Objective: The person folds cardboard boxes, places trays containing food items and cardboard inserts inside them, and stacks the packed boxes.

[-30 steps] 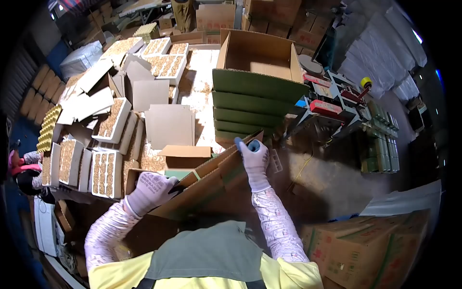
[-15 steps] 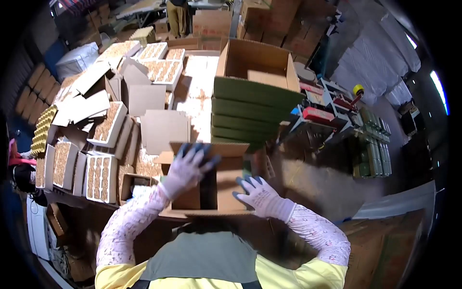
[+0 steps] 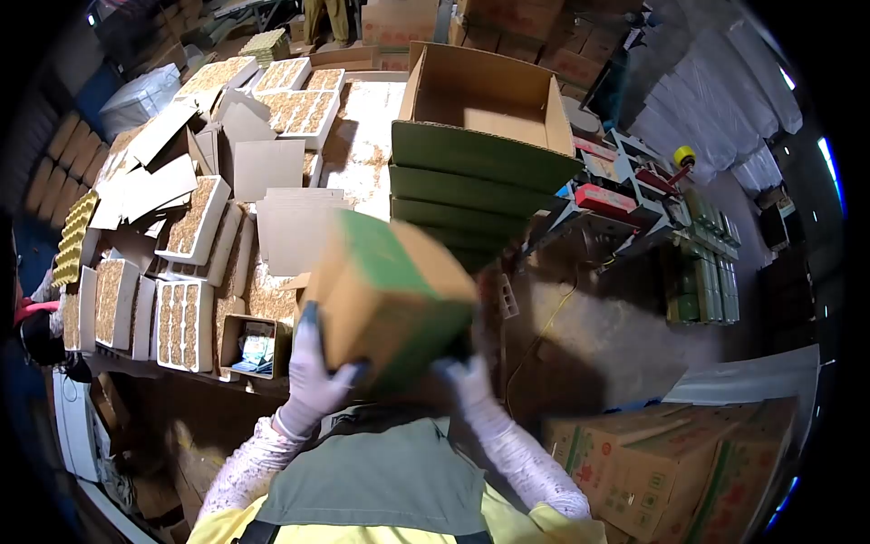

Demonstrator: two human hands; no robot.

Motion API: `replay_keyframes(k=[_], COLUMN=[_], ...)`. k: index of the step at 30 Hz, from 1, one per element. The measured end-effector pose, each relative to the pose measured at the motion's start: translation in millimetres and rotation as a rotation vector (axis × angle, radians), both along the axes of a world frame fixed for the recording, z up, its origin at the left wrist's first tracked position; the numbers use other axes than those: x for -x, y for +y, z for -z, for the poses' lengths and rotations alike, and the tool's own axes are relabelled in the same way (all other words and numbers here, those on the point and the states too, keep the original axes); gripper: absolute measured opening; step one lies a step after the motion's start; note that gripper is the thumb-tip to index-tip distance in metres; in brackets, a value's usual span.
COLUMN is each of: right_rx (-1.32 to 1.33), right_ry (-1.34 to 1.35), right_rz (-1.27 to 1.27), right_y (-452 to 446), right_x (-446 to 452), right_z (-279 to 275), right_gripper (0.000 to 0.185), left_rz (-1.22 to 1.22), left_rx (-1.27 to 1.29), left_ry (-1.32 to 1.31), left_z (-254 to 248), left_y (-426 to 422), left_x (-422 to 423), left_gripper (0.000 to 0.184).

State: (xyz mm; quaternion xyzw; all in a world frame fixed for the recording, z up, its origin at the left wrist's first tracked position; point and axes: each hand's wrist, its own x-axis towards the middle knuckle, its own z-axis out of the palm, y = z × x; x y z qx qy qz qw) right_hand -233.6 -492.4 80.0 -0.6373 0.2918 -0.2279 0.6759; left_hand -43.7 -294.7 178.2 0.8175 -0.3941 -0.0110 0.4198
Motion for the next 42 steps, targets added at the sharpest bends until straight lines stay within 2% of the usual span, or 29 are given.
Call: replay_keyframes(k=[1, 2, 3, 4, 5, 6, 7, 8, 9, 11, 13, 14, 15, 17, 18, 19, 20, 21, 22, 26, 28, 29, 30, 31, 33, 36, 39, 40, 42], right_rx=[0.256, 0.489, 0.732, 0.99, 1.173, 1.207, 1.25, 1.328, 1.284, 1.035, 1.23, 1.202, 1.159, 0.702, 0.475, 0.5, 0.522, 0.546, 0.628, 0.633, 0.579, 0.551, 0.622, 0.702, 0.704, 0.543, 0.506, 0.441, 0.328], right_ry=[0.03, 0.136, 0.234, 0.331, 0.33, 0.355, 0.379, 0.339, 0.319, 0.285, 0.249, 0.312, 0.381, 0.372, 0.371, 0.388, 0.41, 0.43, 0.445, 0.496, 0.467, 0.457, 0.502, 0.514, 0.4, 0.387, 0.33, 0.275, 0.232], right_rz=[-0.163, -0.274, -0.391, -0.605, -0.748, -0.827, -0.915, -0.921, -1.06, -1.032, -0.535, -0.288, -0.037, -0.065, -0.073, -0.092, -0.101, -0.102, -0.075, -0.064, -0.046, -0.033, -0.012, -0.013, -0.043, -0.089, -0.093, -0.078, -0.019], right_y=[39.6, 46.1, 37.6, 27.6, 22.2, 29.5, 39.4, 53.2, 58.6, 60.2, 53.9, 48.7, 41.4, 9.5, 2.1, 4.5, 9.8, 14.8, 18.5, 22.8, 27.3, 30.5, 32.9, 31.8, 30.9, 25.6, 13.3, 11.0, 3.9], right_x=[-21.3, -35.5, -58.2, -75.6, -75.8, -69.8, -59.5, -44.3, -42.6, -50.6, -55.9, -56.8, -53.9, -44.6, -43.1, -46.5, -47.9, -50.6, -50.8, -63.0, -67.4, -65.6, -64.4, -65.8, -82.2, -106.5, -118.5, -119.6, -122.3], right_z=[-61.2, -114.4, -147.7, -149.9, -118.2, -103.2, -88.7, -67.6, -74.5, -95.6, -113.5, -90.5, -58.2, -6.3, 5.6, 5.2, 0.4, -2.4, 1.6, -14.8, -17.8, -20.1, -17.3, -12.2, -16.4, -29.8, -13.6, -6.5, 18.5], right_gripper=[0.05, 0.047, 0.043, 0.033, 0.027, 0.025, 0.023, 0.029, 0.036, 0.044, 0.054, 0.057, 0.062, 0.061, 0.061, 0.06, 0.06, 0.059, 0.057, 0.052, 0.052, 0.052, 0.051, 0.05, 0.048, 0.047, 0.043, 0.042, 0.041], left_rz=[-0.054, 0.027, 0.105, 0.183, 0.266, 0.321, 0.329, 0.288, 0.221, -0.237, -0.149, -0.06, -0.029, -0.406, -0.653, -1.012, -1.332, -1.714, -1.687, -1.564, -1.321, -1.082, -1.084, -1.125, -1.084, -0.776, -0.426, -0.395, -0.39], left_rx=[0.33, 0.155, -0.009, -0.173, -0.336, -0.376, -0.282, -0.112, 0.04, -0.427, -0.417, -0.148, -0.074, 0.03, 0.468, 0.394, 0.118, 0.167, 0.231, 0.477, 0.866, 1.18, 1.167, 1.257, 1.249, 1.352, 1.367, 1.31, 1.169], left_ry=[0.89, 0.998, 1.098, 1.195, 1.287, 0.737, 0.303, 0.066, -0.178, -0.332, 0.335, 0.087, 0.195, 0.319, 0.312, 0.139, 0.023, 0.397, 0.392, 0.404, 0.378, 0.348, 0.326, 0.571, 0.628, 0.913, 1.183, 1.286, 1.35], left_z=[-4.4, 17.6, 63.4, 108.3, 128.3, 42.0, 8.0, 1.6, -3.1, -1.7, 13.3, 38.1, 35.4, 69.8, 112.6, 135.8, 163.0, 170.7, 183.1, 252.6, 219.6, 162.9, 152.8, 136.1, 160.7, 155.7, 73.1, 54.2, 48.5], left_y=[7.3, 23.3, 41.2, 58.9, 69.5, 60.0, 59.3, 58.0, 60.7, 57.0, 68.4, 73.3, 82.7, 128.9, 155.6, 198.4, 252.8, 274.9, 293.0, 332.3, 307.7, 284.4, 280.7, 282.8, 306.1, 315.4, 265.5, 248.2, 214.2], left_x=[7.6, 16.6, 24.8, 31.0, 31.8, 43.2, 36.8, 18.7, -2.9, -29.2, -38.5, -40.1, -49.8, -89.3, -122.3, -152.7, -179.0, -192.4, -204.5, -229.8, -227.0, -217.9, -217.8, -212.8, -212.1, -174.1, -136.5, -126.3, -115.4], left_gripper=[0.083, 0.07, 0.058, 0.047, 0.039, 0.029, 0.032, 0.037, 0.044, 0.064, 0.077, 0.079, 0.08, 0.074, 0.07, 0.073, 0.075, 0.084, 0.082, 0.075, 0.077, 0.08, 0.084, 0.081, 0.076, 0.055, 0.053, 0.051, 0.045])
